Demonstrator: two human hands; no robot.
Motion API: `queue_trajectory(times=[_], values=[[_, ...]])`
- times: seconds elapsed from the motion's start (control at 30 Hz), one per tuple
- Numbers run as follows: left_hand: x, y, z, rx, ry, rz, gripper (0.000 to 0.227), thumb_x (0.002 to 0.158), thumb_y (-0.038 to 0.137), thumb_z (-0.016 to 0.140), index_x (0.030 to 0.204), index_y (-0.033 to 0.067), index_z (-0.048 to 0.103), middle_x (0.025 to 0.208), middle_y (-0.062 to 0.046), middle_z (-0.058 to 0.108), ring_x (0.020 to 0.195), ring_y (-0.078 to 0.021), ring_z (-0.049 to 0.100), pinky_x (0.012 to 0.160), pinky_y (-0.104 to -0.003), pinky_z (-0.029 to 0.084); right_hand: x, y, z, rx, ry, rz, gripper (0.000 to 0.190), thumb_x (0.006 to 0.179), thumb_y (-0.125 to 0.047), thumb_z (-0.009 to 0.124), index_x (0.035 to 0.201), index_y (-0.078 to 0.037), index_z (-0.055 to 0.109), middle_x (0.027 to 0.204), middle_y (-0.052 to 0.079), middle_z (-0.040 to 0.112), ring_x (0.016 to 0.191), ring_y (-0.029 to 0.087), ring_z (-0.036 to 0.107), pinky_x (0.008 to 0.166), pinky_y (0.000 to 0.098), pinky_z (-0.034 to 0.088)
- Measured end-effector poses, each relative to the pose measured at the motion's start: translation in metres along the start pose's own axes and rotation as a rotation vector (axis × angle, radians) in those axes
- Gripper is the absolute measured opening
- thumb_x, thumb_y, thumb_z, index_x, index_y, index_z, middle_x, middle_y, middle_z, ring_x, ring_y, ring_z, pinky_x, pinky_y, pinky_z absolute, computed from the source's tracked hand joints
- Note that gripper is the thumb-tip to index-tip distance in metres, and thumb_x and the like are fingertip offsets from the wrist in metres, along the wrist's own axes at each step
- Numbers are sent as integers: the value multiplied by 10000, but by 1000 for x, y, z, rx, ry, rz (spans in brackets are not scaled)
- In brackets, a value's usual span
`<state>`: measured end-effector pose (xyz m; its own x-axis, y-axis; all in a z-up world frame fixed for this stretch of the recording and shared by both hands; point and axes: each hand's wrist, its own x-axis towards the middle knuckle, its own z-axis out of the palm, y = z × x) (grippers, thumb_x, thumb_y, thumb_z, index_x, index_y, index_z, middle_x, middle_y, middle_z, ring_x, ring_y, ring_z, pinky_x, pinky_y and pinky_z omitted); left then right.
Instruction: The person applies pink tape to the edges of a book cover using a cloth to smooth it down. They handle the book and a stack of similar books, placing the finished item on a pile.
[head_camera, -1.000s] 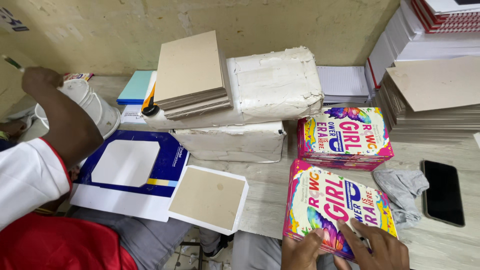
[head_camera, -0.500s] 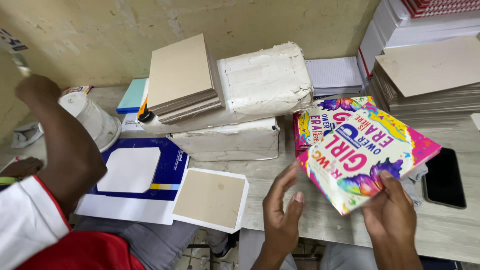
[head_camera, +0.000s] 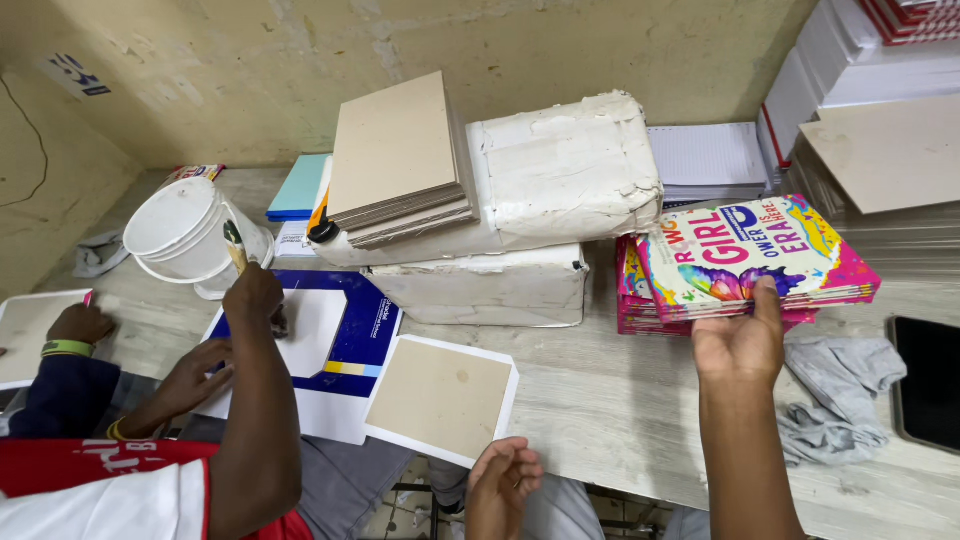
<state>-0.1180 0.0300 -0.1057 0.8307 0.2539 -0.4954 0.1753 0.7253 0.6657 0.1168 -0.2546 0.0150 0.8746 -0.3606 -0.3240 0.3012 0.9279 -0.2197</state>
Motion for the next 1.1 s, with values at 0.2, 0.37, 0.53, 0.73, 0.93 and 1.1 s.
queue_trajectory(times=[0.2,0.37,0.53,0.73,0.93,1.1], values=[[-5,22,-62,97,365,84,233,1094,84,599,1175,-51,771,809,-176,637,667,-317,553,643,-447,455,4,17,20,-27,50,59,489,898,-309,795,1354,-142,741,1393,108,800,1355,287,754,1234,577,575],[21,29,-85,137,800,255,331,984,240,757,1235,47,661,802,-116,528,657,-238,503,588,-387,439,-20,15,14,-462,164,46,331,995,-319,691,1288,-173,640,1380,130,674,1380,378,665,1141,611,601],[-9,74,-30,69,857,233,759,924,341,743,1530,47,394,1573,-172,479,1409,-322,517,1104,-464,484,-44,-17,1,-1179,30,99,653,1098,-600,640,1393,-17,644,959,289,770,745,338,765,626,387,622],[-13,88,7,192,631,100,947,910,442,682,1683,100,255,1593,-237,536,1449,-366,540,1206,-483,490,-25,-28,-23,-1465,-93,108,799,1165,-693,562,941,46,769,791,243,767,644,287,726,591,342,542],[21,60,-23,83,668,122,455,939,165,840,1222,36,508,1200,-187,686,1092,-323,687,852,-489,650,-31,-42,-59,-1439,-228,76,679,1226,-547,475,1248,79,738,1041,247,780,807,317,722,681,394,566],[7,58,-36,79,613,171,209,1014,33,754,1053,83,555,1063,-132,734,1001,-296,694,800,-436,541,-68,-68,-138,-1866,-89,-116,522,1223,-458,566,1033,-88,881,723,38,752,527,169,434,556,351,352]])
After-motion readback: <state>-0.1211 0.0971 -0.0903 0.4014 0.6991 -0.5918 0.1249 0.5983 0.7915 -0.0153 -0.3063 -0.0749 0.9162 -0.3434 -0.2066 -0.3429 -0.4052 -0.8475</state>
